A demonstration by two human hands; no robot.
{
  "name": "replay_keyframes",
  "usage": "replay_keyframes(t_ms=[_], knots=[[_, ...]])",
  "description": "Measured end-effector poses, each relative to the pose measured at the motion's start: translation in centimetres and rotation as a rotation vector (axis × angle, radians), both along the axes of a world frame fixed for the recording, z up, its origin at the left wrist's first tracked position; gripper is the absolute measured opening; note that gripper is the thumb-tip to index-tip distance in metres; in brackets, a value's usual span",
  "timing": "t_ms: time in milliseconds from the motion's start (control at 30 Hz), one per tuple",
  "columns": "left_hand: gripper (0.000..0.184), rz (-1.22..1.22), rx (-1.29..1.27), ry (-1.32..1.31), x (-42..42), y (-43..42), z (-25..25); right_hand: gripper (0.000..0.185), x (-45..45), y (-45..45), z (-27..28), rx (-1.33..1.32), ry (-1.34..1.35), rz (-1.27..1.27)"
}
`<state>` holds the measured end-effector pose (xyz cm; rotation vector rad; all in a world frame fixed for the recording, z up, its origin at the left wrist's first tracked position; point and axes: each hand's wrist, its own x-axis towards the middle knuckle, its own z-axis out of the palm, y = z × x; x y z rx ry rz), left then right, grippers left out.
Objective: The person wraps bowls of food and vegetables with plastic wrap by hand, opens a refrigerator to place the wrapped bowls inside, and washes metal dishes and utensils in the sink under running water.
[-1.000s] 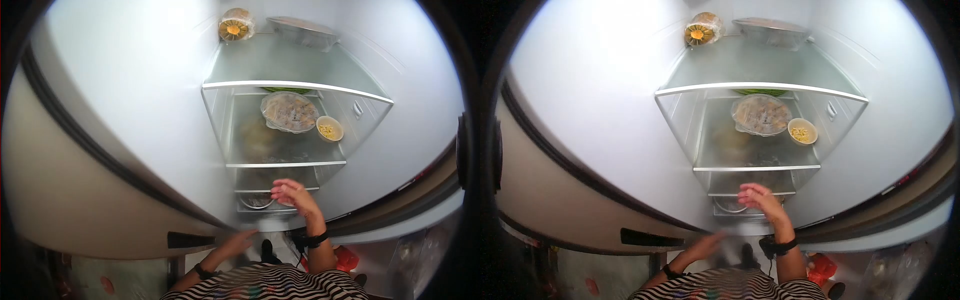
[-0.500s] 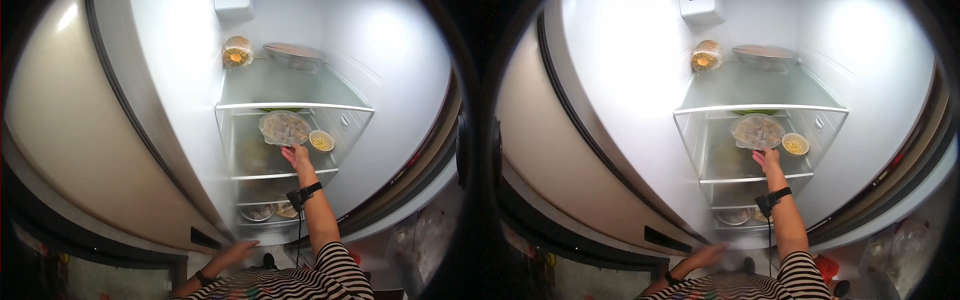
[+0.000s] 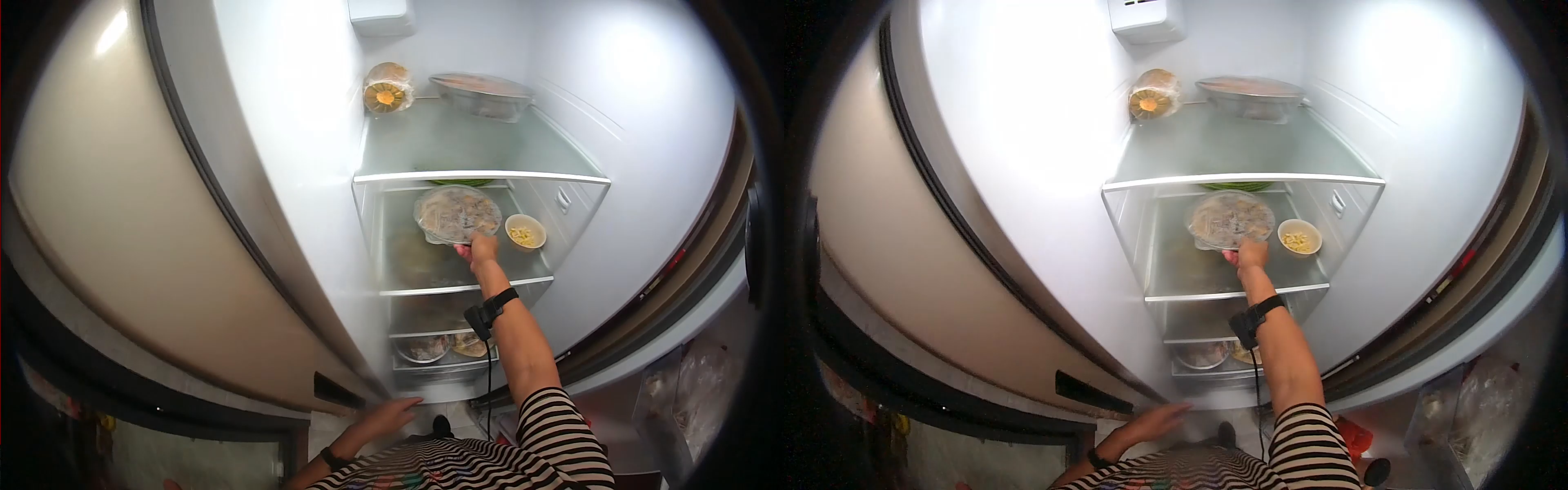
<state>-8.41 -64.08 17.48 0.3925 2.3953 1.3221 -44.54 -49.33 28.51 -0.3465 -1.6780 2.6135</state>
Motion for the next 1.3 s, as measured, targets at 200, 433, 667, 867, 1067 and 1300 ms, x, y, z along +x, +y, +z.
replay_keyframes(t_ms=[200,433,667,867,1067,1300], knots=[[0.044,0.013,-0.006,-0.057,0.1,0.0,0.5,0.036,0.5,-1.8,0.3,-0.049,0.0,0.073],[0.044,-0.013,-0.106,-0.098,0.2,-0.1,-0.4,0.033,0.3,-4.9,0.3,-0.033,0.058,0.218],[0.045,-0.038,-0.068,-0.161,0.4,-0.2,0.7,0.03,-1.6,-7.3,-0.4,-0.141,0.06,0.23],[0.048,-0.098,-0.006,-0.131,0.4,-0.4,-0.3,0.038,0.2,-5.2,0.3,-0.165,0.046,0.384],[0.05,-0.076,0.048,-0.148,0.9,-0.3,-1.1,0.047,4.2,1.9,1.0,0.328,0.144,0.312],[0.049,-0.138,0.006,-0.158,1.0,-0.6,-1.5,0.039,5.9,10.1,1.1,0.972,0.288,-0.242]])
